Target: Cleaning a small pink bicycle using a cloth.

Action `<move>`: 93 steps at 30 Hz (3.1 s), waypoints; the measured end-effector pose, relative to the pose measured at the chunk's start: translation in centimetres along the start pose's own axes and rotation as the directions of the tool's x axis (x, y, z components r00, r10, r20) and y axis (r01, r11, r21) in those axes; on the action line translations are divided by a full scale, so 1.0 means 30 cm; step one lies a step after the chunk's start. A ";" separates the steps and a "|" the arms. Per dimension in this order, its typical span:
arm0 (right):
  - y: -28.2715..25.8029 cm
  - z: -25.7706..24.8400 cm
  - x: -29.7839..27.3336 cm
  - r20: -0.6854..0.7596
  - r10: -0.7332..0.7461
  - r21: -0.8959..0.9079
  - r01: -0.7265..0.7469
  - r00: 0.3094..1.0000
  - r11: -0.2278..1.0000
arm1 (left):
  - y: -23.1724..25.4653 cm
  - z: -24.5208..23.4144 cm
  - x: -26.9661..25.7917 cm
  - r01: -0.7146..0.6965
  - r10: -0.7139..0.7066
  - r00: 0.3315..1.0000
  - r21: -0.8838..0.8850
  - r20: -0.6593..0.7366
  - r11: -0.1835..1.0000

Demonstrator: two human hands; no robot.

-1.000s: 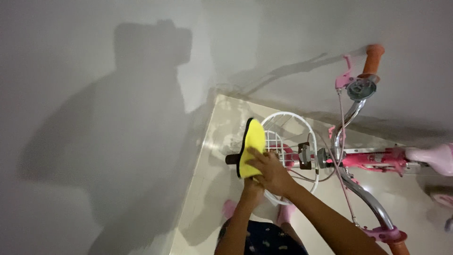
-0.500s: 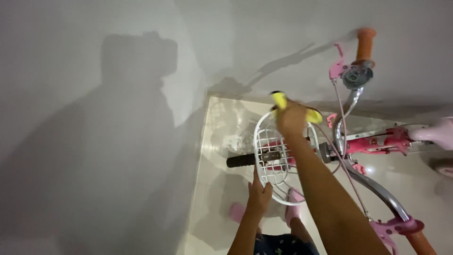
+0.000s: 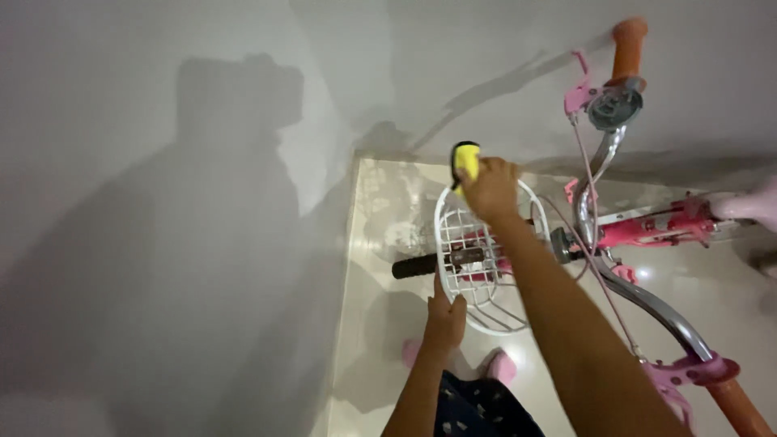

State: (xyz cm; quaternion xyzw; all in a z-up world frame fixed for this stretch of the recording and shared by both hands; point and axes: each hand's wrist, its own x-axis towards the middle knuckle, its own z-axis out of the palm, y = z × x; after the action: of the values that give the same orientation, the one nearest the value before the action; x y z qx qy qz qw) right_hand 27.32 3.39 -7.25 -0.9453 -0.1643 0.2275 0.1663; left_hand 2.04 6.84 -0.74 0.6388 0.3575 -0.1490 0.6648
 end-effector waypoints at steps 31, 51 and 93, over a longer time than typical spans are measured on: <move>0.250 0.159 -0.997 -0.066 -0.118 0.131 0.126 0.991 0.983 | -0.314 -0.034 0.134 0.197 -0.192 0.980 -0.243 0.046 0.950; 0.005 -0.030 -1.048 0.019 0.027 0.384 -0.033 0.999 0.923 | -0.300 -0.063 0.262 0.359 -0.360 0.932 -0.193 0.032 0.913; 0.030 0.166 -1.009 -0.230 -0.059 0.127 0.090 0.971 0.988 | -0.084 -0.127 0.187 0.174 -0.186 0.983 0.392 -0.009 0.903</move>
State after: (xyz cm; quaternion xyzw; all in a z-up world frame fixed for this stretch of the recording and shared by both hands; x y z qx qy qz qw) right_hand -0.37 -7.92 -0.42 -0.9446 -0.1641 0.1231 0.2564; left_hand 3.22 11.58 -6.08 0.7206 0.3683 -0.2872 0.5124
